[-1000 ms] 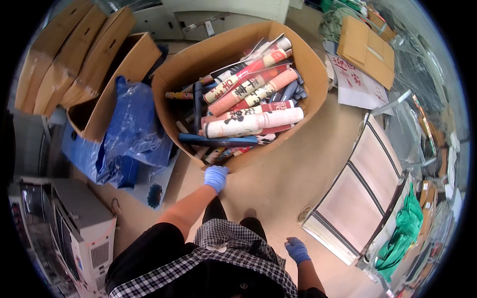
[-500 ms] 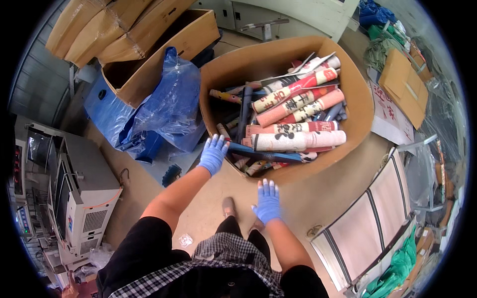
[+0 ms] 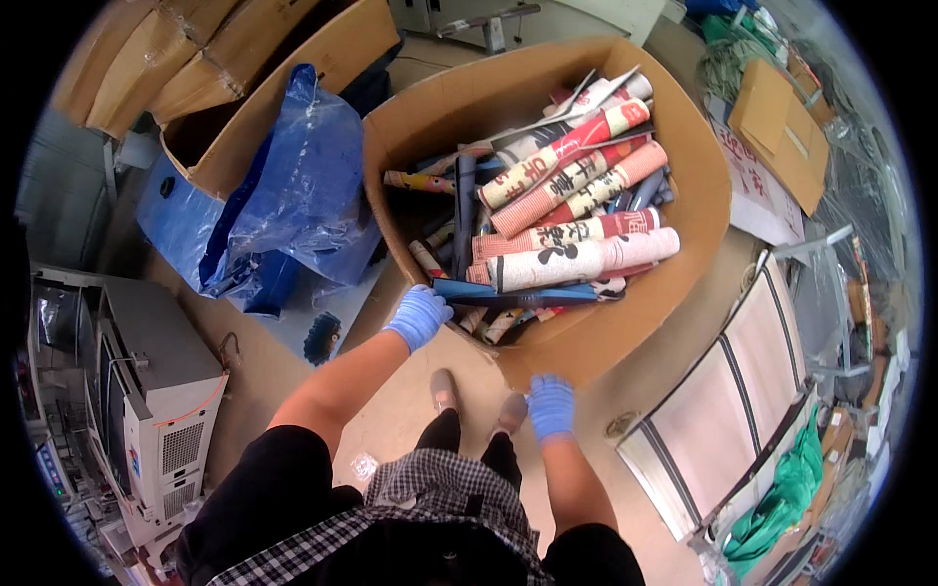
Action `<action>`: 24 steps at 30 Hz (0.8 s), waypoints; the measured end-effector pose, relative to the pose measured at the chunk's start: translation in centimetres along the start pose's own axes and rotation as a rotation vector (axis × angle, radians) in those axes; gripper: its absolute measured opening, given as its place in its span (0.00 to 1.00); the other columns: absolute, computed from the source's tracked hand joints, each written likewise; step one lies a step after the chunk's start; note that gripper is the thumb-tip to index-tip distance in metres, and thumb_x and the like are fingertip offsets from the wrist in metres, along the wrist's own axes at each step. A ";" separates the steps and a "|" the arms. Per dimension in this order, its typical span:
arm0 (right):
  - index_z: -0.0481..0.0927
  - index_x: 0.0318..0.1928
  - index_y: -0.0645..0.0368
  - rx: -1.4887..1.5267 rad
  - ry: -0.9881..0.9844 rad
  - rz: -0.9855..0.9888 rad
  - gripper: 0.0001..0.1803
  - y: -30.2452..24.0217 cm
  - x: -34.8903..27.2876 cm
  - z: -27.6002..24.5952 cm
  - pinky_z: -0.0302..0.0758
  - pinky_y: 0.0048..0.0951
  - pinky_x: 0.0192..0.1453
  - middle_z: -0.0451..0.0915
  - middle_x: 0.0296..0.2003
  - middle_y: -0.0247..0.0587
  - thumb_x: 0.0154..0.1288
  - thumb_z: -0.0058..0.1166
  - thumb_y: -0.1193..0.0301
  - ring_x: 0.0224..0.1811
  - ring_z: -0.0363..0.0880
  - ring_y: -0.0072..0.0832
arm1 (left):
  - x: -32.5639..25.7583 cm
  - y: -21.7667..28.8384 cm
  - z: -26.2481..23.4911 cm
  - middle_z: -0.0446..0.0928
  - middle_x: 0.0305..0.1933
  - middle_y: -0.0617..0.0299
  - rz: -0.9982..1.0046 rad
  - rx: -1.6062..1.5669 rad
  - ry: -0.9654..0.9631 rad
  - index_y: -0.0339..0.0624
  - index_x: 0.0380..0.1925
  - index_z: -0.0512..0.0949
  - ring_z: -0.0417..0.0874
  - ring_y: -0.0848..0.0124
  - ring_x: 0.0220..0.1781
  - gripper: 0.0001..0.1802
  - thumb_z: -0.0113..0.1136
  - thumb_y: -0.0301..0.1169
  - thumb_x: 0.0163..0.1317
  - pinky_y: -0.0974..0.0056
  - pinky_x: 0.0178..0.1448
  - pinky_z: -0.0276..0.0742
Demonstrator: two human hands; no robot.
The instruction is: The person places rolled items onto a conveyor belt for heat-sealing in plastic film and then collects the packaged items from a bin to move them.
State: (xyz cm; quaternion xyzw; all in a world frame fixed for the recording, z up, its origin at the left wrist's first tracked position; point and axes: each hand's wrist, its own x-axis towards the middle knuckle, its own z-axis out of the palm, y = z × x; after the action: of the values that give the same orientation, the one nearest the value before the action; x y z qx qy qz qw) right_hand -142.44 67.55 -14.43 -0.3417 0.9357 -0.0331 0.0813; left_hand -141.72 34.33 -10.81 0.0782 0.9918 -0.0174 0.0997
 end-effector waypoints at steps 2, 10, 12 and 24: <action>0.78 0.38 0.52 0.039 0.011 -0.003 0.18 0.5 -2.1 0.1 0.70 0.41 0.51 0.76 0.38 0.43 0.45 0.64 0.60 0.45 0.74 0.41 | -2.0 1.2 0.2 0.80 0.29 0.67 0.002 -0.024 0.007 0.56 0.24 0.82 0.82 0.68 0.40 0.09 0.52 0.32 0.55 0.60 0.49 0.72; 0.82 0.39 0.53 -0.038 -0.167 0.060 0.14 4.6 -11.6 -1.0 0.70 0.41 0.55 0.80 0.39 0.45 0.49 0.57 0.67 0.46 0.77 0.40 | -9.7 12.6 1.2 0.83 0.28 0.63 0.105 -0.227 -0.174 0.54 0.26 0.85 0.84 0.65 0.34 0.08 0.56 0.31 0.52 0.60 0.34 0.76; 0.81 0.41 0.53 -0.026 -0.312 0.060 0.15 6.5 -14.5 -2.1 0.70 0.41 0.56 0.79 0.40 0.46 0.50 0.54 0.69 0.46 0.77 0.41 | -12.7 16.1 -1.5 0.82 0.33 0.61 0.178 -0.284 -0.297 0.48 0.31 0.84 0.83 0.64 0.38 0.09 0.55 0.31 0.52 0.60 0.38 0.76; 0.71 0.57 0.63 0.694 0.052 -0.367 0.29 -6.6 -7.0 -5.2 0.66 0.35 0.64 0.73 0.54 0.53 0.56 0.60 0.66 0.58 0.71 0.43 | -41.5 21.2 -2.0 0.75 0.54 0.53 -0.397 -0.447 -0.156 0.45 0.54 0.73 0.75 0.55 0.56 0.26 0.61 0.40 0.54 0.53 0.59 0.69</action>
State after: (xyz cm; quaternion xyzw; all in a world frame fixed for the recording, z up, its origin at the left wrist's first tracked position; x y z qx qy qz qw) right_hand -133.90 67.05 -7.58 -0.4544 0.7942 -0.3701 0.1607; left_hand -98.54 49.04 -0.90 -0.1423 0.9563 0.1762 0.1847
